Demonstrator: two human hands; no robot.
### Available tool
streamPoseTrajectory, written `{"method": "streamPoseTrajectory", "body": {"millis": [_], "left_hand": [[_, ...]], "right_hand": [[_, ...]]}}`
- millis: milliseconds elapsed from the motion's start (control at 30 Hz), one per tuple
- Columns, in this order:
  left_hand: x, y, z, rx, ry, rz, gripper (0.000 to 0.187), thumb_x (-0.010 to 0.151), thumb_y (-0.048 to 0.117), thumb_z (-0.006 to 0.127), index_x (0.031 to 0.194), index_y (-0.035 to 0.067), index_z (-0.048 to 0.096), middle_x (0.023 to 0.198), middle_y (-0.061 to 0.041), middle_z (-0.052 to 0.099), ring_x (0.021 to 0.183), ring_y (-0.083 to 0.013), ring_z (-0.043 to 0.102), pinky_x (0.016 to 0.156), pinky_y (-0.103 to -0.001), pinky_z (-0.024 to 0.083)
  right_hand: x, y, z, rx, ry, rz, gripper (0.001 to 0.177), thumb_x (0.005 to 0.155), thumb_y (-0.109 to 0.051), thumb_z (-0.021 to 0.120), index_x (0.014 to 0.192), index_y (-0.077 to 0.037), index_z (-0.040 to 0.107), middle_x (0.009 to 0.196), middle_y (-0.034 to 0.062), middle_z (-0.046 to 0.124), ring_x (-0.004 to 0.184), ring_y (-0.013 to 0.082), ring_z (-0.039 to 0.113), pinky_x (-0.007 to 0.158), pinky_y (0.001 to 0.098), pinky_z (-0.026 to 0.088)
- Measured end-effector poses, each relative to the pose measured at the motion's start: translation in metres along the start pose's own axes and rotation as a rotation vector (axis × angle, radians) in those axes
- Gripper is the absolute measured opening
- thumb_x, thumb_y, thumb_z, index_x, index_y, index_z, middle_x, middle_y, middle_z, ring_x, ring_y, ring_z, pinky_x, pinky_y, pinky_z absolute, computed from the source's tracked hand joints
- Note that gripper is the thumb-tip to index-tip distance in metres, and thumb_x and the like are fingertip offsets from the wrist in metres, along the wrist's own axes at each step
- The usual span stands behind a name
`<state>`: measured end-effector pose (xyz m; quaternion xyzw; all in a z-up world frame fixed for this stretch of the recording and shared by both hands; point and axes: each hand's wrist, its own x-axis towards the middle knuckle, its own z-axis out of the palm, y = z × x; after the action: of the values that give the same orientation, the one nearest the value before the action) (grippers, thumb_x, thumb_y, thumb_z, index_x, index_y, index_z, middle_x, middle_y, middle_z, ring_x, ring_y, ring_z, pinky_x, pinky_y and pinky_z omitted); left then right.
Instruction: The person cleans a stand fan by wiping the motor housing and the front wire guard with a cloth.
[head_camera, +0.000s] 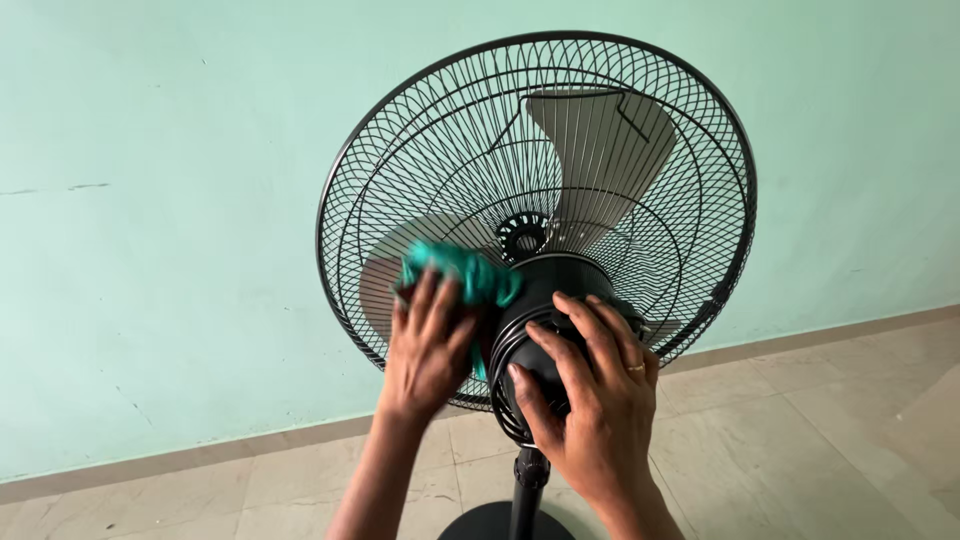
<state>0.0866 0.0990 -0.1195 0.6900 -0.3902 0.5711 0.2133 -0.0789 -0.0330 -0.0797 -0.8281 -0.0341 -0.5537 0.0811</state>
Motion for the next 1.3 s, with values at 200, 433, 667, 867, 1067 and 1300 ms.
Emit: {"method": "streamPoseTrajectory", "body": {"millis": [200, 433, 667, 867, 1067, 1300], "left_hand": [[-0.016, -0.036, 0.007, -0.134, 0.118, -0.27, 0.034, 0.086, 0.006, 0.069, 0.119, 0.006, 0.063, 0.136, -0.018, 0.055, 0.129, -0.0449, 0.056, 0.107, -0.054, 0.047], [0.003, -0.066, -0.001, -0.404, 0.332, -0.905, 0.04, 0.092, -0.003, 0.055, 0.132, 0.002, 0.054, 0.12, -0.019, 0.064, 0.111, -0.0384, 0.064, 0.101, -0.044, 0.05], [-0.076, 0.031, 0.034, -0.12, 0.007, -0.483, 0.051, 0.069, -0.004, 0.068, 0.119, 0.007, 0.06, 0.127, -0.025, 0.054, 0.117, -0.0479, 0.055, 0.1, -0.05, 0.042], [-0.113, 0.027, 0.045, -0.298, 0.03, -0.697, 0.042, 0.077, 0.004, 0.068, 0.118, 0.007, 0.06, 0.122, -0.024, 0.053, 0.107, -0.0394, 0.056, 0.095, -0.048, 0.047], [-0.118, -0.011, 0.047, -0.236, 0.312, -1.047, 0.038, 0.097, -0.004, 0.059, 0.133, -0.001, 0.049, 0.131, -0.028, 0.055, 0.118, -0.0432, 0.055, 0.104, -0.051, 0.043], [-0.128, 0.071, 0.07, -0.713, 0.11, -1.078, 0.031, 0.096, 0.007, 0.056, 0.126, 0.011, 0.059, 0.133, -0.017, 0.056, 0.101, -0.0295, 0.067, 0.088, -0.046, 0.06]], "right_hand": [[-0.002, 0.006, 0.001, 0.002, -0.003, -0.015, 0.036, 0.089, -0.037, 0.071, 0.116, -0.013, 0.073, 0.141, 0.0083, 0.061, 0.135, 0.0325, 0.051, 0.105, 0.0468, 0.037], [-0.001, 0.003, 0.006, -0.013, 0.0, -0.005, 0.037, 0.088, -0.037, 0.071, 0.116, -0.013, 0.073, 0.14, 0.0081, 0.061, 0.134, 0.0331, 0.051, 0.104, 0.0464, 0.037], [-0.002, 0.003, 0.009, -0.025, -0.005, -0.011, 0.037, 0.089, -0.036, 0.072, 0.117, -0.013, 0.073, 0.14, 0.0083, 0.061, 0.134, 0.0335, 0.052, 0.109, 0.0471, 0.036], [-0.003, 0.008, 0.011, -0.017, -0.028, -0.021, 0.038, 0.088, -0.036, 0.072, 0.118, -0.012, 0.073, 0.141, 0.0088, 0.06, 0.135, 0.034, 0.051, 0.11, 0.0484, 0.036], [-0.007, 0.005, 0.014, -0.019, -0.017, -0.012, 0.036, 0.089, -0.035, 0.073, 0.117, -0.013, 0.073, 0.141, 0.0078, 0.061, 0.135, 0.0332, 0.051, 0.111, 0.0478, 0.037], [-0.006, 0.003, 0.016, -0.028, -0.01, -0.006, 0.036, 0.09, -0.035, 0.072, 0.118, -0.012, 0.073, 0.141, 0.008, 0.061, 0.135, 0.033, 0.053, 0.11, 0.047, 0.037]]}}
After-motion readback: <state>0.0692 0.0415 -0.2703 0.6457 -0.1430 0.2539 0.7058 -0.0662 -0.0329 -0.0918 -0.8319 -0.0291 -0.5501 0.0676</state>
